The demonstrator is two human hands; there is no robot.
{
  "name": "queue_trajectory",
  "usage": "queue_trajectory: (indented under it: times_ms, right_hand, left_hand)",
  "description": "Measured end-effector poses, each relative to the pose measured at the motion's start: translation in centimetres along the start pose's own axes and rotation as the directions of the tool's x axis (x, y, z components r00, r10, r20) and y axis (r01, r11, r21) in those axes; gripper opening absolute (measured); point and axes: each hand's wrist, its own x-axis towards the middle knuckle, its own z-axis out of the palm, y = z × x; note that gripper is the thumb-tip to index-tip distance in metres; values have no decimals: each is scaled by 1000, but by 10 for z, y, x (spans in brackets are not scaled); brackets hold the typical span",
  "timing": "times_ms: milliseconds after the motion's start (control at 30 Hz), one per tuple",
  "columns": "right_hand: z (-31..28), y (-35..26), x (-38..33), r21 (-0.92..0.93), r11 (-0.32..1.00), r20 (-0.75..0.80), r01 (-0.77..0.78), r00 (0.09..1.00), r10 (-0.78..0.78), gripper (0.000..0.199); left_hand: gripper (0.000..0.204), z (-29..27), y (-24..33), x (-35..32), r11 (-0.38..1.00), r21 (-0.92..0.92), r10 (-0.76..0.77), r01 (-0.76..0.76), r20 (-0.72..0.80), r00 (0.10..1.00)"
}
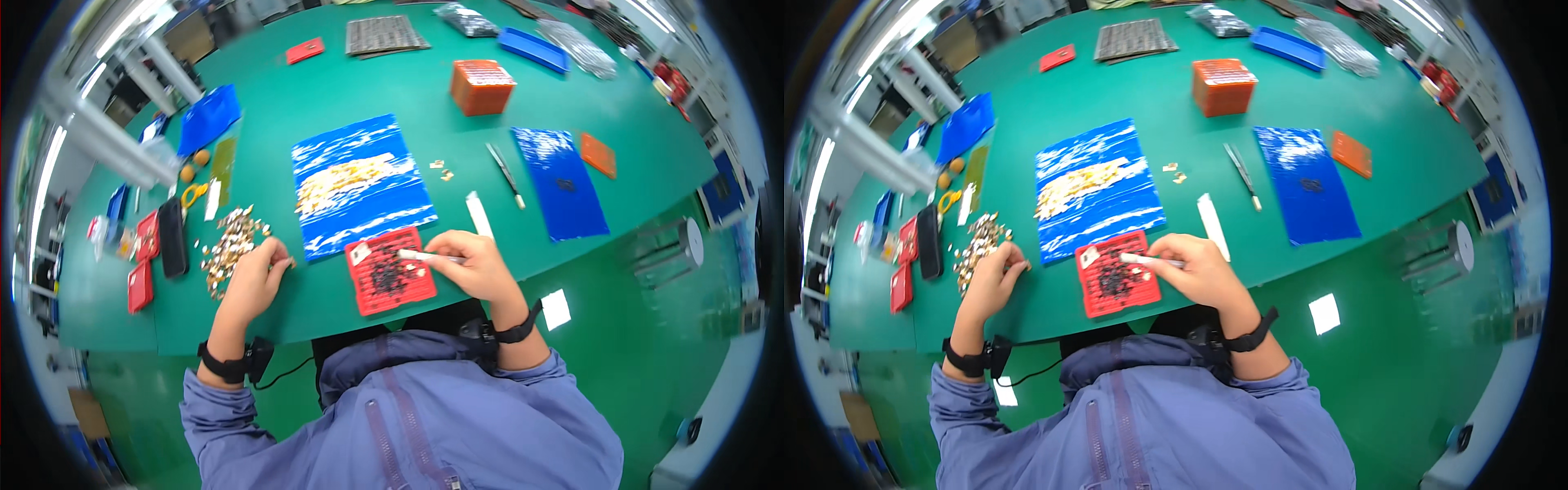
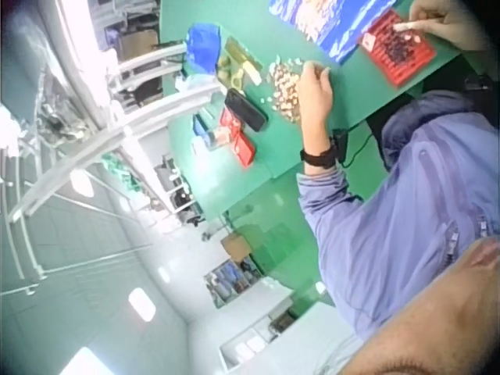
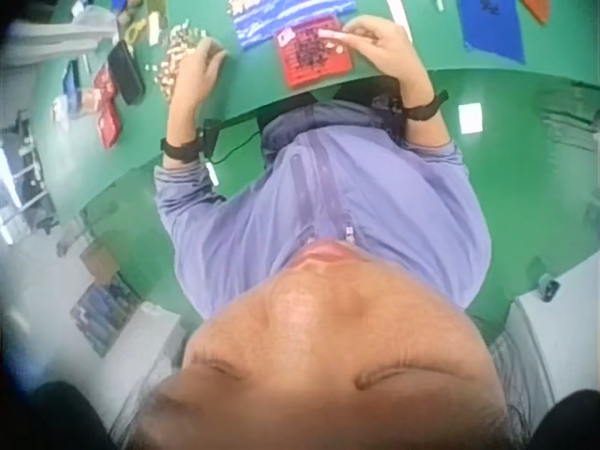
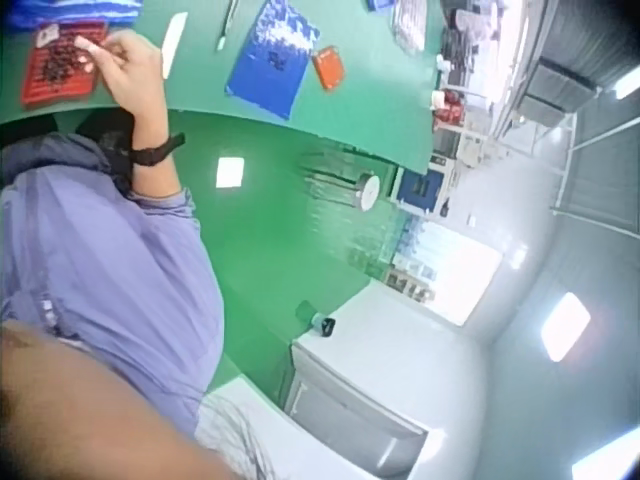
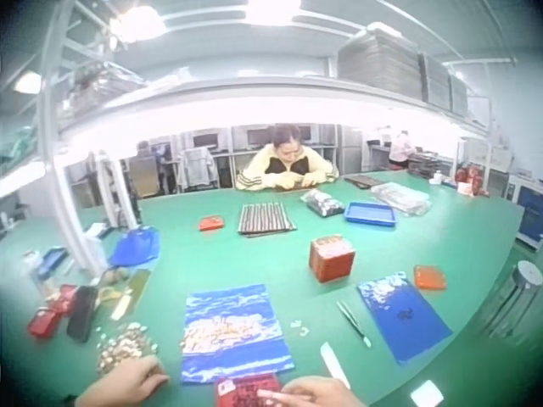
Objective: The person uses a white pen-like tool to pick up small electronic components from a red tray and place them onto a blue sheet. The person repeatedly picks up components and arranges them in rows on the blue surface.
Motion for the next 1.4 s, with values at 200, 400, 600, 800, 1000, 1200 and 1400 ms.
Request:
queue_trajectory:
  times_ms: [200, 400, 600, 800, 1000, 1200, 1400]
  right_hand:
    - [5, 5, 0, 33, 997, -53, 63, 997, -61, 14]
    - [4, 8, -2, 164, 981, 15, 105, 994, -109, 11]
    - [10, 4, -8, 338, 939, 115, 63, 988, -108, 13]
    - [12, 8, -8, 341, 938, 107, 59, 989, -101, 14]
    - [13, 9, -8, 343, 933, 64, 108, 988, -138, 10]
    - [6, 3, -5, 301, 940, 96, 162, 975, -199, 8]
    - [3, -1, -7, 444, 893, 194, -68, 981, -21, 8]
  left_hand:
    - [12, -5, 9, -15, 995, -96, 18, -26, -86, 996]
    - [7, 22, 39, -24, 777, -625, 42, -70, -59, 997]
    - [5, 61, 73, -13, 537, -844, 60, 14, 54, 997]
    - [10, 83, 81, -3, 167, -970, 28, 175, 182, 983]
    - [6, 95, 71, 3, -36, -965, 174, 258, 248, 953]
    - [8, 97, 66, 6, -30, -948, 213, 317, 303, 929]
    - [8, 95, 65, 6, -7, -941, 211, 338, 329, 921]
